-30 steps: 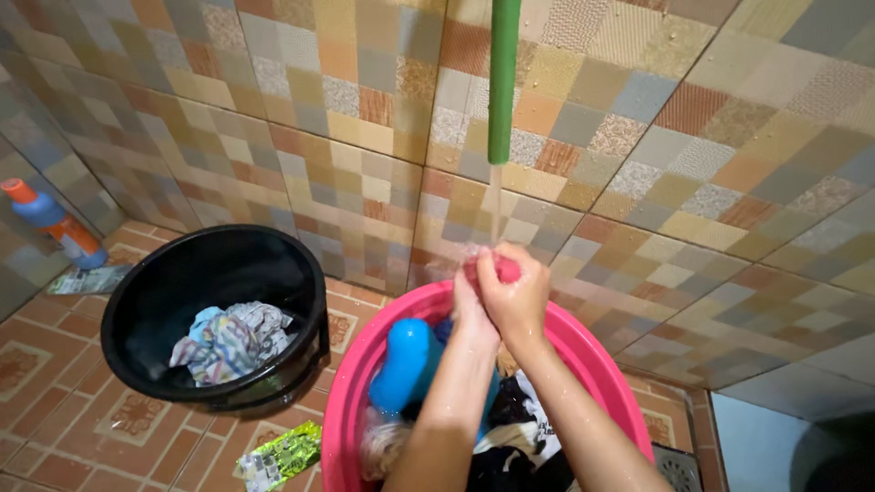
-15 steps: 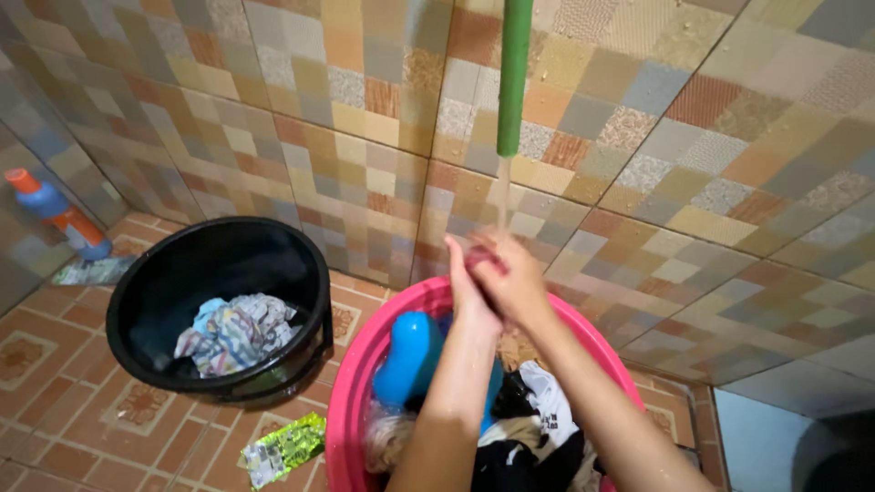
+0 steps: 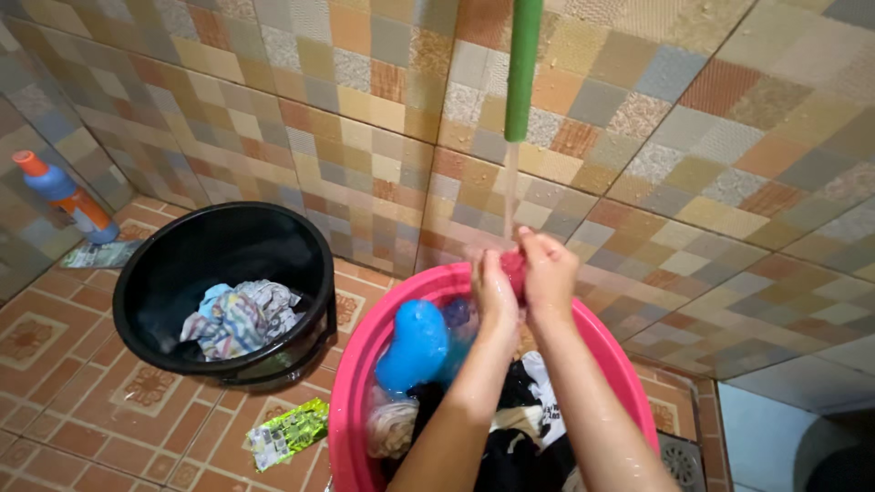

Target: The person washes clothes by hand in a pink basin using water from a hose, scrubbing and wringing various items including a patterned cloth and a black garment.

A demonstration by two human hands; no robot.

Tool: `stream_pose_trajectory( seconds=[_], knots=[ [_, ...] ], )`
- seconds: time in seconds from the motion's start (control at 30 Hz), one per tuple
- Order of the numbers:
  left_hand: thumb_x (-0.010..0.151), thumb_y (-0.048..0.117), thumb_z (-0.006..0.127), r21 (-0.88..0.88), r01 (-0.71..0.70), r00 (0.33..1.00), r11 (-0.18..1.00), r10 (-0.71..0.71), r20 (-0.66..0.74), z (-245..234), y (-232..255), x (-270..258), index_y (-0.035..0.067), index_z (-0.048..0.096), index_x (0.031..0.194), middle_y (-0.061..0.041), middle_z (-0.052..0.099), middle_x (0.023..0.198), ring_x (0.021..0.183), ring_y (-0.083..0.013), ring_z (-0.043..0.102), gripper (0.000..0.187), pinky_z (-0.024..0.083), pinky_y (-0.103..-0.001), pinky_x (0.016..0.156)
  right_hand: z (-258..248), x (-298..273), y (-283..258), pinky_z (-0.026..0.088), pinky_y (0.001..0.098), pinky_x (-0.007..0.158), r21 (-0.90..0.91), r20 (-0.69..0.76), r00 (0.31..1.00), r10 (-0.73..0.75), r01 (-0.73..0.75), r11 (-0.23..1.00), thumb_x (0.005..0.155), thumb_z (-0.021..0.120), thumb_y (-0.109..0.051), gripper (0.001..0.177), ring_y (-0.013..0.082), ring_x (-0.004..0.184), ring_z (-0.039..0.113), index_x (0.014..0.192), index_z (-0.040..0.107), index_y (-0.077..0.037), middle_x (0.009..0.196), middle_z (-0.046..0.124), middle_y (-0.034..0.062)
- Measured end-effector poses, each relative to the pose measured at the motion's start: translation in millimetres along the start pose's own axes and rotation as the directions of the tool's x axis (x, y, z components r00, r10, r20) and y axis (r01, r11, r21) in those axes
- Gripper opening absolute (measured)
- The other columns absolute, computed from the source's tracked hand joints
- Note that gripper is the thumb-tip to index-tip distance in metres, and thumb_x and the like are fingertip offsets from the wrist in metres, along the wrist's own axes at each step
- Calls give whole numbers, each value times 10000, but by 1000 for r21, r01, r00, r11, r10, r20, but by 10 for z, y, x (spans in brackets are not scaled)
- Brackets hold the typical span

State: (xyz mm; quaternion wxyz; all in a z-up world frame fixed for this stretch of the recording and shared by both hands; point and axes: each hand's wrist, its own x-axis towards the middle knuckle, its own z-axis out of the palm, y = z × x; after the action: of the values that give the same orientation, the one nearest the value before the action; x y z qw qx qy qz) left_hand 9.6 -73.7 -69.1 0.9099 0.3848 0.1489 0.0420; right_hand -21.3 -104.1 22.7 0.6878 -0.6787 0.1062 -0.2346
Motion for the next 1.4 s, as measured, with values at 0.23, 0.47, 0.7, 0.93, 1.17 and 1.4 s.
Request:
stream_pose_trajectory(
  seconds=[0.23,0.47,0.7,0.93,1.17,1.4],
  knots=[
    [936,654,486,-320,314,892,894,-162,422,178,1161,-217,109,654,1246,-85,682,1228,1167,-240,617,649,486,-417,984,-35,172,-468,572,327,839,-3,329,922,201,-212,977,899,686,-225,213,168,966,680,1065,731,-99,1031,733,69],
    [935,654,526,-410,587,795,698,-401,455,184,853,-73,148,693,1058,-63,713,1055,989,-253,680,547,555,-429,871,94,-126,-620,535,414,886,-465,428,672,-604,737,491,852,725,-278,293,370,987,684,1070,760,-84,1068,717,195],
    [989,411,546,-442,472,871,763,-325,369,-196,-535,599,89,690,967,-101,717,967,912,-269,694,353,578,-409,824,189,-265,-338,526,470,665,-628,174,920,-351,379,680,841,674,-289,239,400,716,682,792,760,-72,768,683,194],
    [958,369,546,390,174,983,904,-134,-128,-104,-59,-220,24,709,961,-191,731,957,921,-370,685,381,546,-494,809,-339,-234,630,506,407,658,-268,-169,979,-118,69,961,926,616,-264,265,233,663,619,868,698,-19,745,686,134],
    [967,410,468,899,-357,934,254,83,348,-236,448,-1075,91,669,990,-244,711,875,847,-467,677,378,513,-578,751,-827,-554,946,531,392,748,423,-165,768,619,-512,748,957,628,-403,365,221,829,639,1027,675,-47,935,685,97],
    [1041,378,448,507,175,895,844,-351,275,-1169,1792,-675,35,685,938,-122,703,730,524,-231,657,429,491,-365,423,-1491,-1617,217,449,500,1030,-734,353,933,66,232,638,841,714,-474,688,395,1224,552,1390,512,-113,1308,588,217]
  ],
)
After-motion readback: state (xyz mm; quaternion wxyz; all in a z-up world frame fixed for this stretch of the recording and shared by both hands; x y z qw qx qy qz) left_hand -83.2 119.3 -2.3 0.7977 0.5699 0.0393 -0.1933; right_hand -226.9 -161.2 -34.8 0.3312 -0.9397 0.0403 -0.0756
